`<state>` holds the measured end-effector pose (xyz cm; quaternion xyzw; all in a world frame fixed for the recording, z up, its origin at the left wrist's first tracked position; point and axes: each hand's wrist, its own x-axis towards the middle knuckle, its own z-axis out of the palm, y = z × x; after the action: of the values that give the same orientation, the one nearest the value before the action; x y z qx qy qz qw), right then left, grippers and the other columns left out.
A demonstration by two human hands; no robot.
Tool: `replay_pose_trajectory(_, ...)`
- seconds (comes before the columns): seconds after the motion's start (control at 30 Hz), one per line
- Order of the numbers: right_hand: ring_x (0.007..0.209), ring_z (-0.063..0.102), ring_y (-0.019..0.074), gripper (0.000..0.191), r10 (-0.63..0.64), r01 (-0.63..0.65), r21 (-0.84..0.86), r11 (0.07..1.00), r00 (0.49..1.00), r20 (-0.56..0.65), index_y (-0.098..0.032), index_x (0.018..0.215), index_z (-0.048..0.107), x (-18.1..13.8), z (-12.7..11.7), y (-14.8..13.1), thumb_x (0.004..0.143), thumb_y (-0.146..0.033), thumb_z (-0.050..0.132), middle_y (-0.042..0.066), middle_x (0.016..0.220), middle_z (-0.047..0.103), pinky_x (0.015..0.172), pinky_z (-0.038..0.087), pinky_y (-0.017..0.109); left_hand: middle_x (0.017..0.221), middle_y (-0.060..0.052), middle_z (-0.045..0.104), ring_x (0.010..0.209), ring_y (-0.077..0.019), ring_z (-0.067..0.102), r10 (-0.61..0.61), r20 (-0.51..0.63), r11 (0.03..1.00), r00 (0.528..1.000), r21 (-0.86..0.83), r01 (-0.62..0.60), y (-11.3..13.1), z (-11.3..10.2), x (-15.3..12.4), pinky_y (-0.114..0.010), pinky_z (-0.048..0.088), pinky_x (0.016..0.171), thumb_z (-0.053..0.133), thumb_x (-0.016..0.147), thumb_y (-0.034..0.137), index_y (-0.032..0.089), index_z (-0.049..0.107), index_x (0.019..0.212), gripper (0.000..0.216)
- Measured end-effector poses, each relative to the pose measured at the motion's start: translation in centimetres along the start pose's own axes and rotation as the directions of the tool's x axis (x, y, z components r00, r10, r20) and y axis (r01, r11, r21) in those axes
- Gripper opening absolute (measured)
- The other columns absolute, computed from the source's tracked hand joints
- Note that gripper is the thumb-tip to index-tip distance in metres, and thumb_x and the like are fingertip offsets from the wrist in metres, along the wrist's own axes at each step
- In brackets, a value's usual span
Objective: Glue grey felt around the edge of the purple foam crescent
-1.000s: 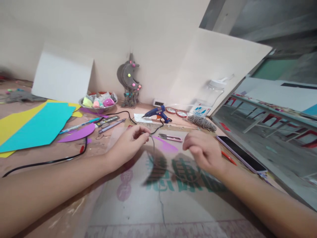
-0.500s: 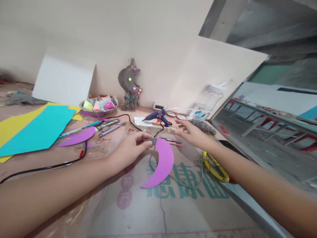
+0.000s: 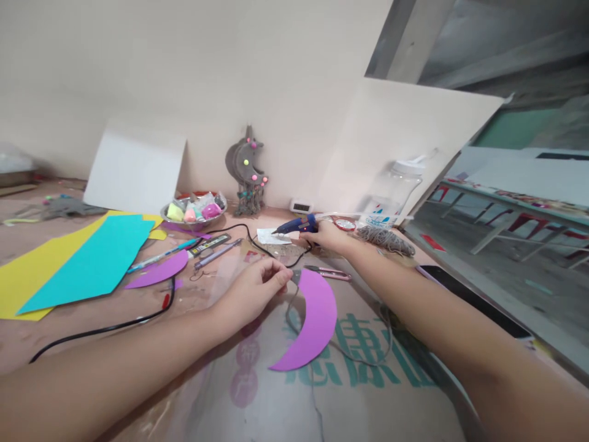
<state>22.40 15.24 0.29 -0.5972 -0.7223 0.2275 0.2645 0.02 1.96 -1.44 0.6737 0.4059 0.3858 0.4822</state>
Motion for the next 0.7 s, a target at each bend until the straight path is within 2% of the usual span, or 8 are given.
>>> replay_pose_trajectory(0.13,0.059,0.058,0.0152,0.03,-0.006,0.007,0.025,1.0,1.0,-0.026,-0.013,0.083,0.066,-0.6,-0.5,-0.2,0.072,-0.041,0.068,0.003,0.061,0.065,0.058,0.044,0.025,0.063,0.003,0.052,0.056,-0.0113,0.047,0.006,-0.007,1.0,1.0,0.021,-0.006,0.1,0.0,0.0,-0.022,0.035,0.051,0.047,0.086,0.045,0.018,0.05,0.074,0.029)
replay_pose_trajectory(0.37,0.054,0.053,0.0112,0.033,-0.05,0.059,0.123,0.991,0.996,-0.077,-0.012,0.086,0.068,-3.1,-2.9,-1.7,0.081,-0.043,0.056,0.005,0.061,0.063,0.052,0.043,0.022,0.058,0.003,0.046,0.057,-0.012,0.045,0.053,-0.012,0.995,0.998,0.082,-0.052,0.5,-0.2,-0.2,-0.023,0.036,0.054,0.04,0.089,0.045,0.019,0.044,0.064,0.036)
replay_pose_trajectory(0.47,0.055,0.054,0.0117,0.037,-0.094,0.118,0.192,0.974,0.987,-0.127,-0.012,0.085,0.067,-6.1,-4.1,-2.4,0.083,-0.046,0.053,0.005,0.06,0.063,0.054,0.044,0.024,0.059,0.003,0.047,0.055,-0.0115,0.045,0.038,-0.025,0.997,0.999,0.066,-0.037,0.6,-0.2,-0.3,-0.022,0.034,0.051,0.044,0.087,0.044,0.019,0.045,0.066,0.033)
replay_pose_trajectory(0.53,0.059,0.057,0.0129,0.033,-0.125,0.156,0.279,0.948,0.984,-0.126,-0.015,0.094,0.066,-8.8,-4.4,-2.6,0.081,-0.044,0.057,0.007,0.077,0.069,0.057,0.047,0.026,0.059,0.004,0.05,0.053,-0.0106,0.045,0.003,-0.032,0.999,0.999,0.053,-0.002,0.5,-0.2,-0.4,-0.021,0.034,0.05,0.046,0.086,0.044,0.019,0.048,0.069,0.03)
replay_pose_trajectory(0.6,0.065,0.06,0.014,0.029,-0.119,0.154,0.282,0.947,0.983,-0.137,-0.017,0.095,0.066,-11.8,-4.2,-2.8,0.08,-0.041,0.061,0.008,0.092,0.069,0.061,0.049,0.028,0.06,0.003,0.052,0.051,-0.01,0.046,-0.001,-0.057,0.998,0.998,0.059,0.004,0.4,-0.2,-0.4,-0.021,0.034,0.049,0.048,0.085,0.043,0.019,0.049,0.069,0.029)
replay_pose_trajectory(0.7,0.069,0.062,0.0163,0.022,-0.087,0.131,0.276,0.952,0.982,-0.167,-0.02,0.085,0.064,-15.5,-3.5,-2.6,0.081,-0.041,0.06,0.004,0.078,0.068,0.066,0.05,0.03,0.063,0.002,0.057,0.055,-0.0104,0.051,-0.015,-0.056,1.0,0.998,0.022,0.016,0.3,-0.1,-0.4,-0.021,0.038,0.05,0.05,0.085,0.042,0.018,0.051,0.069,0.028)
